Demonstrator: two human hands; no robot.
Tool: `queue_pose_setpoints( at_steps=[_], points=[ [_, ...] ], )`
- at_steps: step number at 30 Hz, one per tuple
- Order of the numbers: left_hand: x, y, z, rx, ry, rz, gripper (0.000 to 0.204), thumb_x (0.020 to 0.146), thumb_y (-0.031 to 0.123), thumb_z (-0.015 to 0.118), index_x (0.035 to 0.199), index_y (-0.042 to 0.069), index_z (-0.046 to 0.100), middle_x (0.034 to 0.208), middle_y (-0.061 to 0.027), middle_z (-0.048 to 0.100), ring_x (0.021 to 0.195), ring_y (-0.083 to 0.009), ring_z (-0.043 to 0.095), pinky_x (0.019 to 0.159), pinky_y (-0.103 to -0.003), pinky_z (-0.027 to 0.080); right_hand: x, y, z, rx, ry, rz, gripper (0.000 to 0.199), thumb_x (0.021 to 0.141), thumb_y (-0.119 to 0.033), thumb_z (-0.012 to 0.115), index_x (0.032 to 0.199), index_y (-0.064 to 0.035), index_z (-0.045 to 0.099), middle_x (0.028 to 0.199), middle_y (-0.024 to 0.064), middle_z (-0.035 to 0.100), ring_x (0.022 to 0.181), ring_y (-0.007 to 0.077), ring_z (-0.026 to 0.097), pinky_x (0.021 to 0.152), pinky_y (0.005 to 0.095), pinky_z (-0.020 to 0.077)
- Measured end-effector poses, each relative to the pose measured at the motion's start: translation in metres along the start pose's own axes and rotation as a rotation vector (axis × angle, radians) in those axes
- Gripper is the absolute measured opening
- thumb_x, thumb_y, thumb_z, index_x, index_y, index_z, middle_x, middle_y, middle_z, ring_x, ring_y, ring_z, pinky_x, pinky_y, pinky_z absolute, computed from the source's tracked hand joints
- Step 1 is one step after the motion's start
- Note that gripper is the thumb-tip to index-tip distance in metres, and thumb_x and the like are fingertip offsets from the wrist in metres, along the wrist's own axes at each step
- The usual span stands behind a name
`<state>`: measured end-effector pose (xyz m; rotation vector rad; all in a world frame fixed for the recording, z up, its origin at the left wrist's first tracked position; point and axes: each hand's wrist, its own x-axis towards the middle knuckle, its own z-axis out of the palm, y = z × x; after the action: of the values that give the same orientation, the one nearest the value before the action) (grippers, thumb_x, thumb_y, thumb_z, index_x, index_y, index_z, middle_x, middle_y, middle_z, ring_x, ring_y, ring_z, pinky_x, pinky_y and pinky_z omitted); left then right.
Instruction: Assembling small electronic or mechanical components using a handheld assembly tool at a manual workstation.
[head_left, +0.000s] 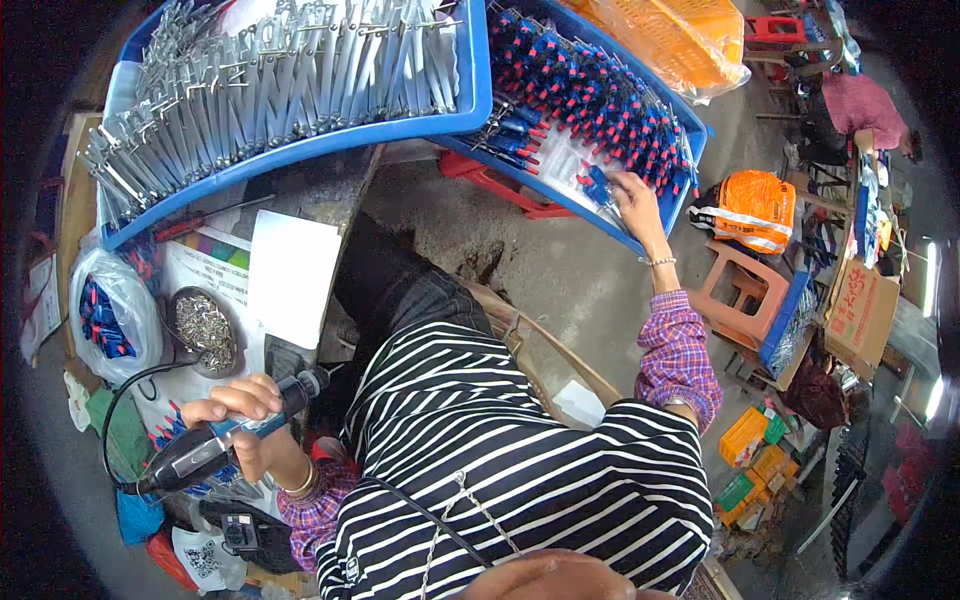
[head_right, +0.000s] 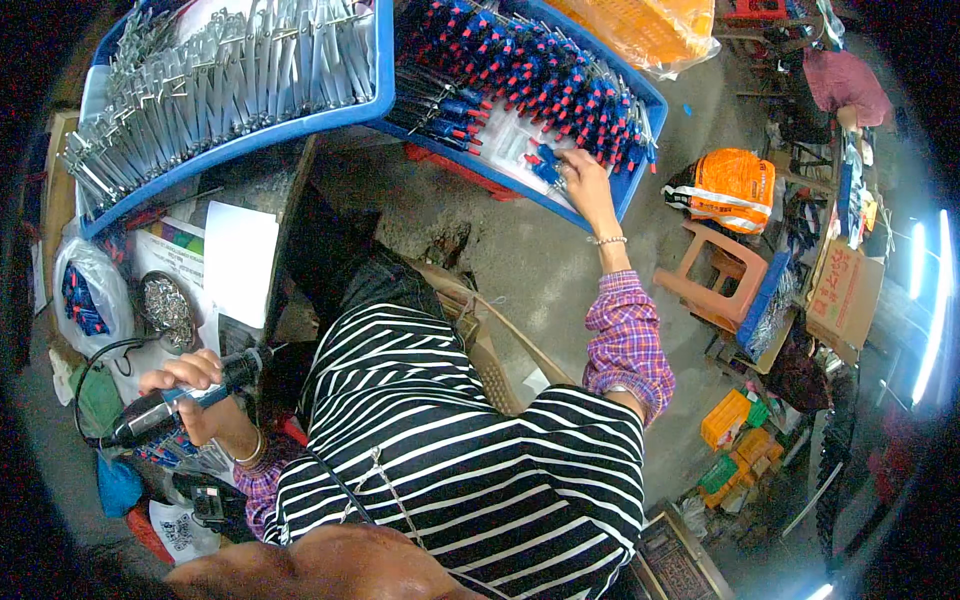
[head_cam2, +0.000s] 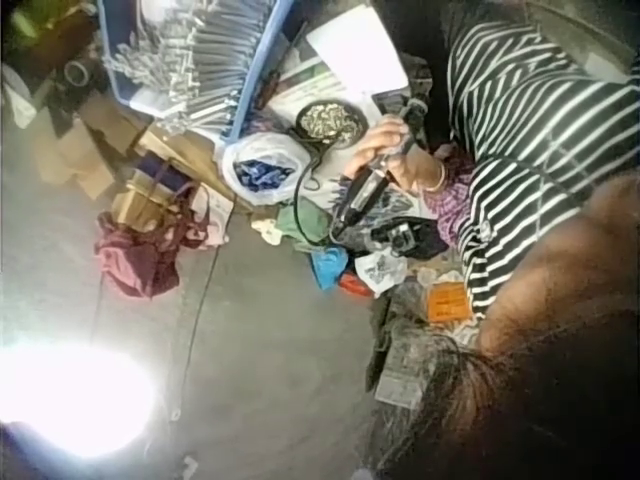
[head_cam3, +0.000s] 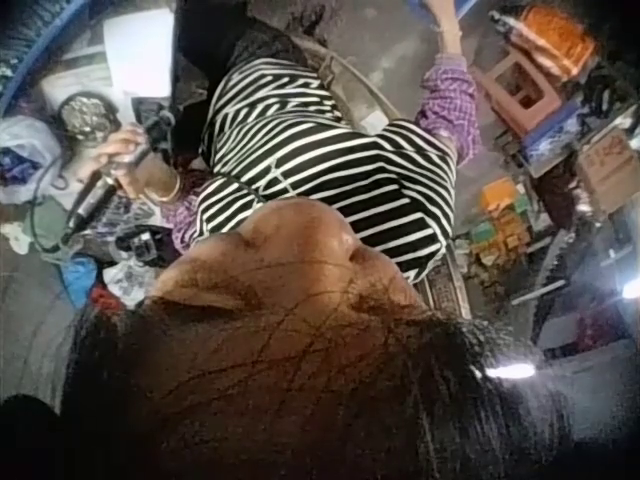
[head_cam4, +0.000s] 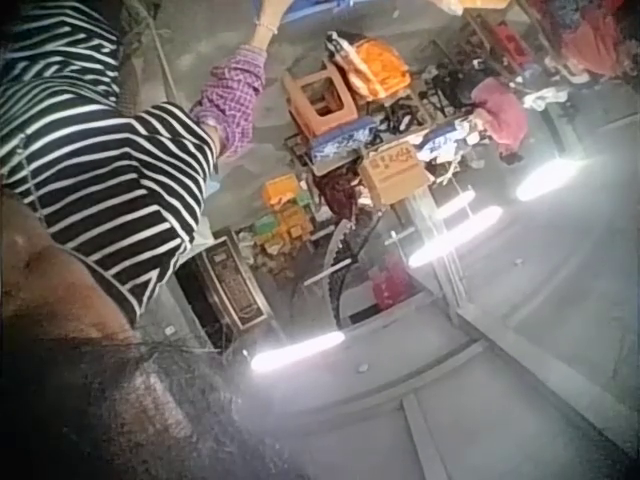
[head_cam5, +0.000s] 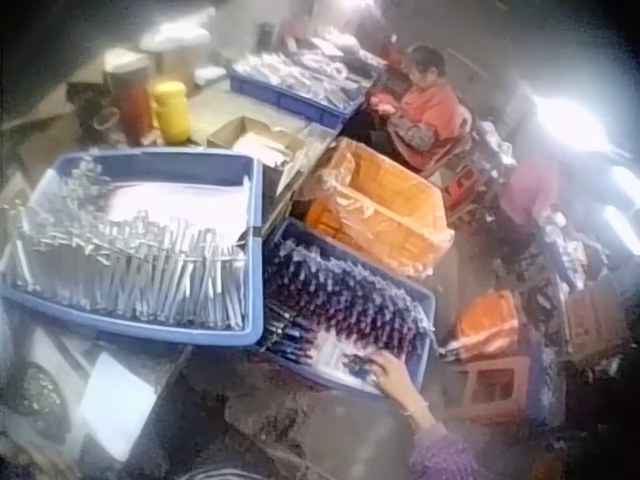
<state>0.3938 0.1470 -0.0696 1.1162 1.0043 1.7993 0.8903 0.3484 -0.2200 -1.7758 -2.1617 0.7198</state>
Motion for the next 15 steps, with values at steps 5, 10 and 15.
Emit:
queue_pose_setpoints(
  at_steps=[5, 10, 15],
  points=[
    [0.0, -0.001, 0.0, -0.012, 0.001, -0.006, 0.033, 0.084, 0.021, 0.061, 0.101, 0.006, 0.038, 0.07, -0.009, 0.047, 0.06, -0.0204, 0.048, 0.057, -0.035, 0.037, -0.002, 0.0, 0.004, -0.001, -0.017, 0.008, 0.027, 0.082, -0.004, 0.051, 0.106, -0.0045, 0.063, 0.104, 0.0119, 0.062, 0.096, 0.0249, 0.061, 0.085, 0.0315, 0.0468],
    [0.001, 0.0, 0.001, -0.041, 0.062, -0.006, 0.037, 0.08, 0.018, 0.066, 0.099, 0.005, 0.038, 0.069, -0.0116, 0.051, 0.059, -0.0234, 0.053, 0.058, -0.037, 0.043, -0.009, -0.013, -0.002, 0.076, 0.241, 0.015, 0.022, 0.085, -0.006, 0.054, 0.104, -0.0022, 0.064, 0.098, 0.0107, 0.065, 0.09, 0.0192, 0.064, 0.079, 0.0289, 0.0492],
    [0.0, -0.001, -0.002, -0.042, 0.066, -0.007, 0.037, 0.079, 0.019, 0.066, 0.099, 0.005, 0.037, 0.069, -0.0111, 0.05, 0.058, -0.0229, 0.053, 0.057, -0.037, 0.043, -0.031, -0.038, -0.043, 0.375, 0.62, 0.2, 0.015, 0.084, -0.01, 0.061, 0.095, -0.002, 0.066, 0.081, 0.0079, 0.064, 0.067, 0.0105, 0.059, 0.062, 0.024, 0.0473]
  ],
)
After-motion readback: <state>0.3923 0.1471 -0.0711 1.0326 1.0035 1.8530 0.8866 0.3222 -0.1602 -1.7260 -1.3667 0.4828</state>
